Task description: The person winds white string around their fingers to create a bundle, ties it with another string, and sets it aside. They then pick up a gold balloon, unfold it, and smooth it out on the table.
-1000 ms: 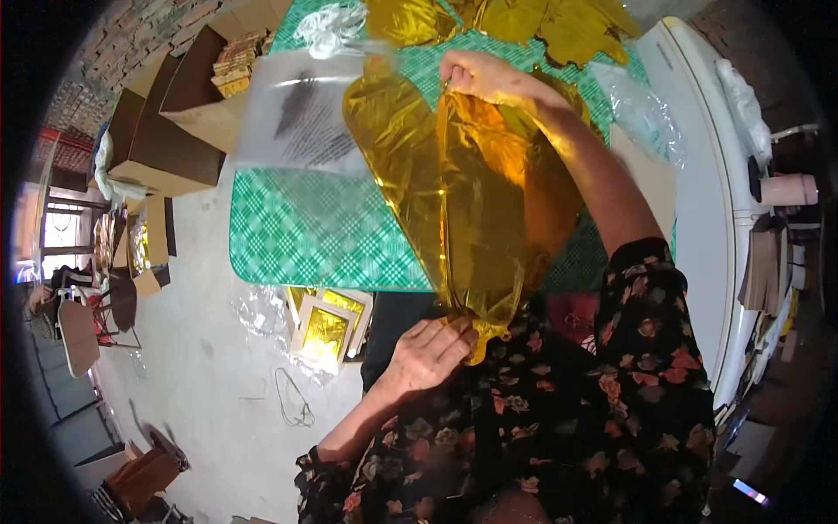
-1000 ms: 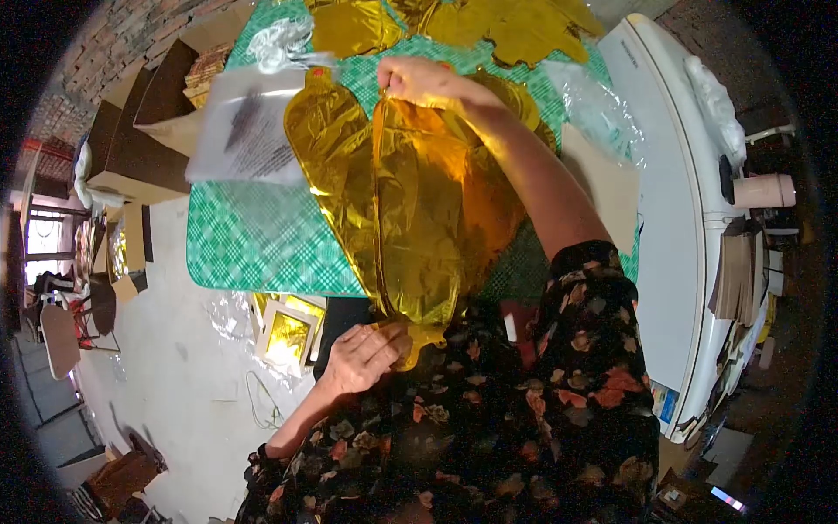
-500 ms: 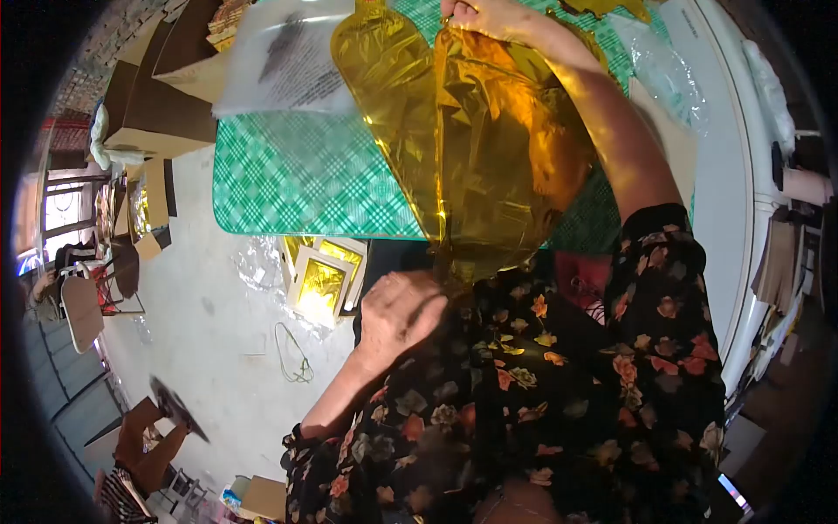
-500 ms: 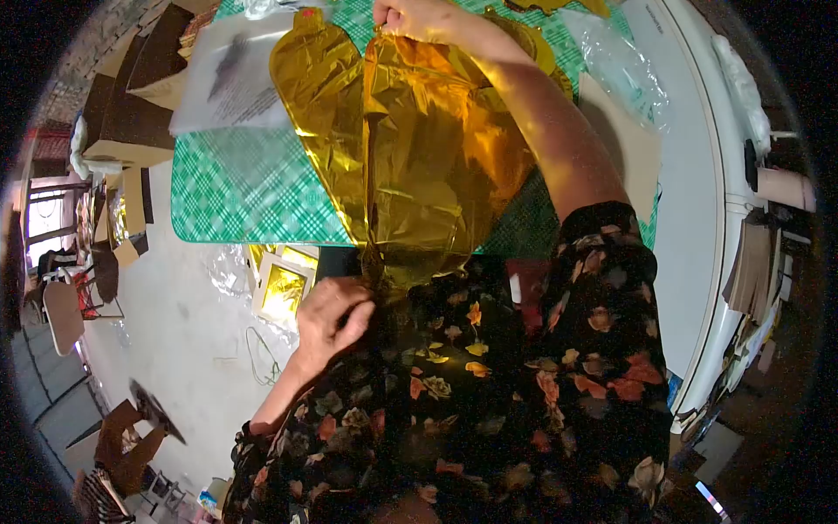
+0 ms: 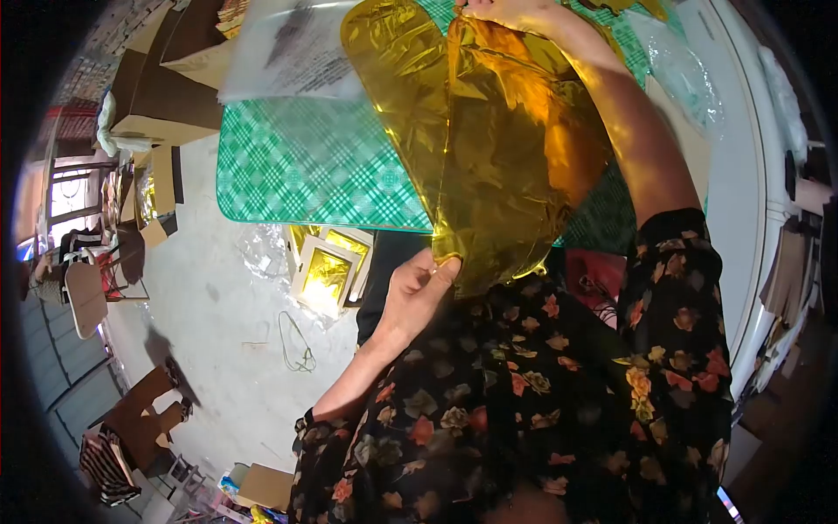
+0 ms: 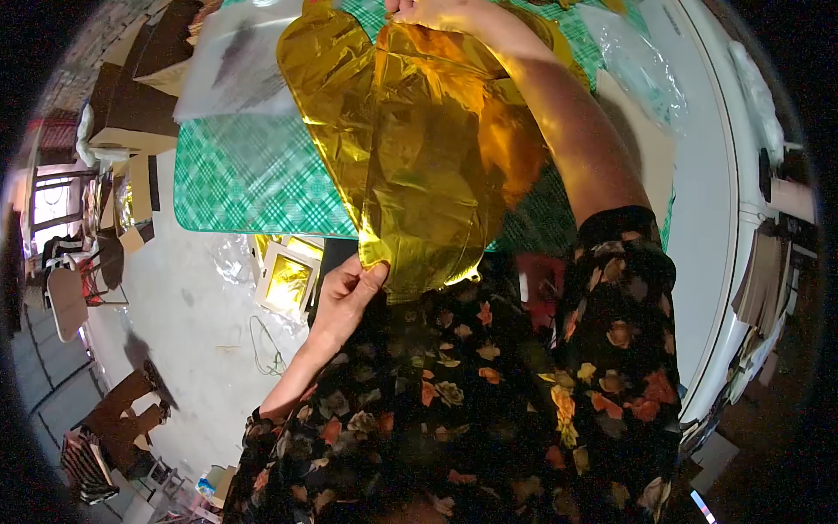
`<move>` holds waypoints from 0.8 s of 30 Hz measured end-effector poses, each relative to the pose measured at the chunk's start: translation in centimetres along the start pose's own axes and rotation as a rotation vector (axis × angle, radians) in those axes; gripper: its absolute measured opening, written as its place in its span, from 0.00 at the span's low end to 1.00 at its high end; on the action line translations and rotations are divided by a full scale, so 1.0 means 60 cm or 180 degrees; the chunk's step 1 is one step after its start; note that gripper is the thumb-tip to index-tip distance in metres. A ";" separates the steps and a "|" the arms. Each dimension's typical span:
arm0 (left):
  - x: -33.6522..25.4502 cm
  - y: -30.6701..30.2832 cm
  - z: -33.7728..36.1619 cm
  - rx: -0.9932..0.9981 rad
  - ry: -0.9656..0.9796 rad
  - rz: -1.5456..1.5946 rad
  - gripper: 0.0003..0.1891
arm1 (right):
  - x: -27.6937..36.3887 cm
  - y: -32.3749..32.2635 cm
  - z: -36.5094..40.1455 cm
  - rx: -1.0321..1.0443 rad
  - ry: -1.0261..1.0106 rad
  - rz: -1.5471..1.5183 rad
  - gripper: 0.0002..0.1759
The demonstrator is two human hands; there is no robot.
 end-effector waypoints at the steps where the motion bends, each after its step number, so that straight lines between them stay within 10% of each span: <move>1: 0.006 0.000 0.003 0.0095 -0.0090 0.0052 0.14 | 0.002 0.000 0.002 0.0020 0.0027 0.0044 0.09; 8: -0.002 -0.009 -0.006 0.0140 -0.0077 0.0951 0.18 | 0.002 0.004 0.006 0.0369 0.0269 -0.0308 0.10; 19: 0.003 -0.030 0.002 -0.0305 -0.0421 -0.0439 0.07 | -0.002 0.014 0.006 0.0046 0.0053 -0.0260 0.08; 20: -0.026 -0.031 0.013 -0.0846 -0.0027 -0.0319 0.04 | 0.011 0.007 0.015 -0.0030 -0.0629 -0.0276 0.08; 24: -0.182 -0.025 0.045 -0.1273 0.1391 -0.2586 0.08 | 0.004 0.011 0.009 0.0063 -0.0046 -0.0040 0.09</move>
Point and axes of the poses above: each hand's wrist, its own z-axis away from the middle knuckle, its own y-axis out of the palm, x = y × z, the point moved 7 cm from there along -z, towards the middle knuckle, and after that the axes turned 15 degrees about x, right-handed, at the moved point
